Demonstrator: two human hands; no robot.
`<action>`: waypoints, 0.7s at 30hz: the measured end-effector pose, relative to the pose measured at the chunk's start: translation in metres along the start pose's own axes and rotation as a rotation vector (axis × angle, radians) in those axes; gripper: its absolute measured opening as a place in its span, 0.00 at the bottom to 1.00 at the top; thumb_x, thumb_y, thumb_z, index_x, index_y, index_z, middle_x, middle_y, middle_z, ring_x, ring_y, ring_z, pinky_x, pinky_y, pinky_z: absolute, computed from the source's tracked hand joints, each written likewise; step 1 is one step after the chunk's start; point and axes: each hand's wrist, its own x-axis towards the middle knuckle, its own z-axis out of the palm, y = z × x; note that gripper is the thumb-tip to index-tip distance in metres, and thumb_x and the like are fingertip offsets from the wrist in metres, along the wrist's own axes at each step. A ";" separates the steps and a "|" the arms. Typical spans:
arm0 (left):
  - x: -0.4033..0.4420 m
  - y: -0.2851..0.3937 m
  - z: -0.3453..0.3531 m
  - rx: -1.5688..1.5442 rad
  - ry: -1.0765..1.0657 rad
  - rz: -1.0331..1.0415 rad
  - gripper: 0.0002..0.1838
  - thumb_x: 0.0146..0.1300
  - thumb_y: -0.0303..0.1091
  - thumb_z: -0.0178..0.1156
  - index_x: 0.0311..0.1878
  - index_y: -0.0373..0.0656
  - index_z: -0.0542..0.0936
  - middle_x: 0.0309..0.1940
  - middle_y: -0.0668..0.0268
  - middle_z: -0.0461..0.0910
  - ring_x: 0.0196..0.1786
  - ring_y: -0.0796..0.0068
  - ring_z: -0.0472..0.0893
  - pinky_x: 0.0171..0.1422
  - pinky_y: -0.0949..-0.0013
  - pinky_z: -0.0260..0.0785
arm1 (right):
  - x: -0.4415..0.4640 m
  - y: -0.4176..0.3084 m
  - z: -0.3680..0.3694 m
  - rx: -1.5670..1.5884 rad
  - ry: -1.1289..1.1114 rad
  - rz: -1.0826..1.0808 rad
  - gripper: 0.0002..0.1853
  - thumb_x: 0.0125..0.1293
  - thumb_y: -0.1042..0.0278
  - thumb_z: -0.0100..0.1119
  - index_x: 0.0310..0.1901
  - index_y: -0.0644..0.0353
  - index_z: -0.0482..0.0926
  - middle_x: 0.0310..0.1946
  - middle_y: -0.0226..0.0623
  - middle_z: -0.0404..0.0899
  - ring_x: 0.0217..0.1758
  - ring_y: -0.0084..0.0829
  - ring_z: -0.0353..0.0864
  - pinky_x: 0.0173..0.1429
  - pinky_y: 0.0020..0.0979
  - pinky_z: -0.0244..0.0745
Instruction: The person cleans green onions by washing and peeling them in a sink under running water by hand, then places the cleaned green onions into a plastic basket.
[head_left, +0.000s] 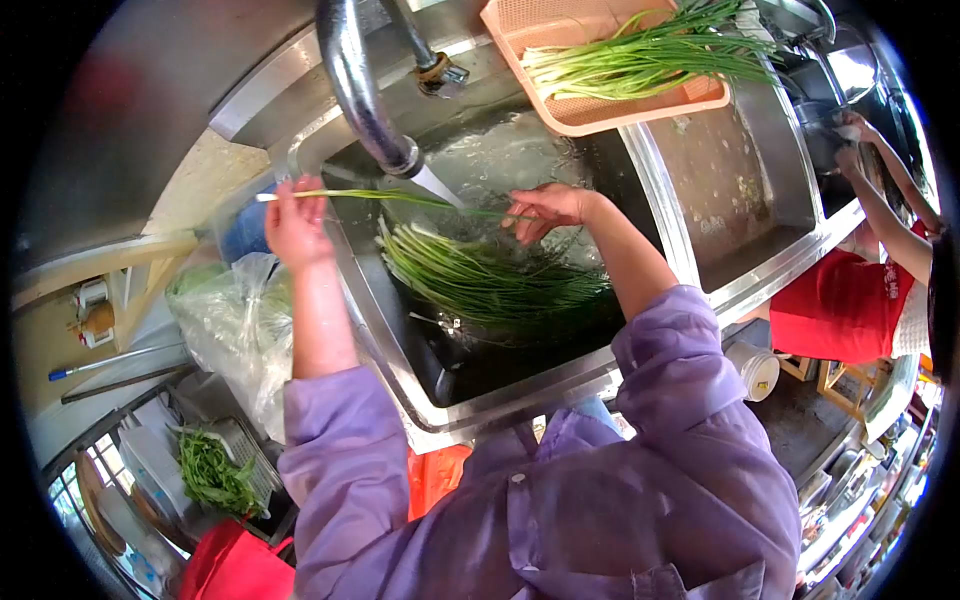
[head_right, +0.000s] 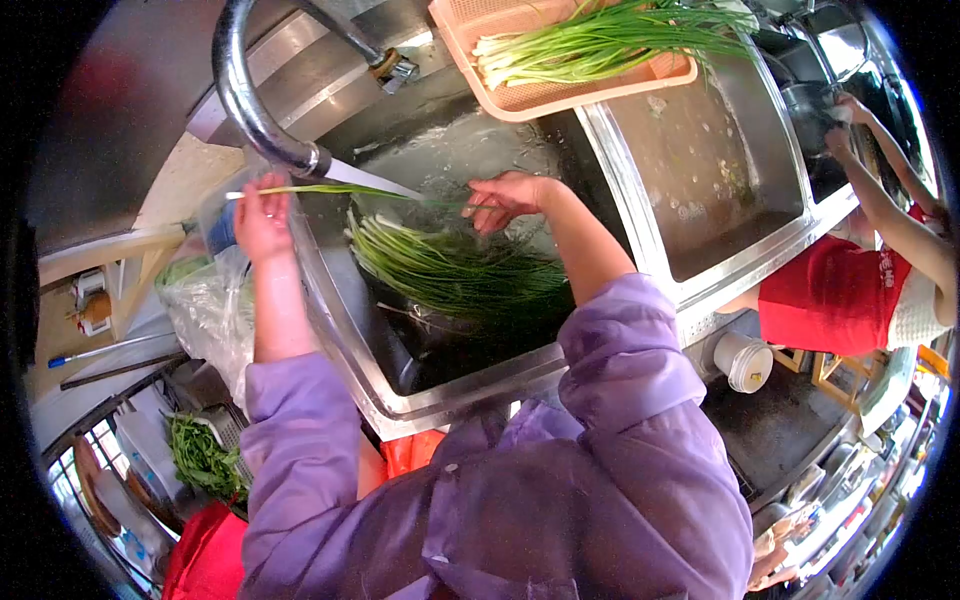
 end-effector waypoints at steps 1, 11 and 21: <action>0.004 0.008 -0.003 0.017 0.004 0.046 0.12 0.61 0.36 0.51 0.41 0.37 0.69 0.37 0.56 0.77 0.40 0.62 0.78 0.44 0.66 0.71 | -0.007 0.002 -0.002 0.005 0.005 0.000 0.27 0.63 0.47 0.41 0.47 0.67 0.71 0.35 0.43 0.78 0.38 0.36 0.78 0.47 0.34 0.72; -0.004 0.049 -0.004 0.069 -0.028 0.204 0.12 0.60 0.36 0.52 0.40 0.37 0.70 0.36 0.55 0.77 0.39 0.64 0.78 0.45 0.65 0.70 | 0.079 0.017 0.066 -1.042 0.804 -0.236 0.27 0.57 0.43 0.46 0.43 0.62 0.74 0.41 0.45 0.75 0.46 0.45 0.73 0.51 0.38 0.67; -0.044 0.051 -0.004 0.035 -0.050 0.248 0.09 0.60 0.33 0.52 0.37 0.37 0.74 0.26 0.63 0.76 0.28 0.74 0.76 0.39 0.71 0.69 | 0.111 0.078 -0.033 -0.883 1.061 -0.051 0.19 0.55 0.53 0.51 0.39 0.61 0.76 0.37 0.45 0.76 0.35 0.43 0.75 0.40 0.39 0.70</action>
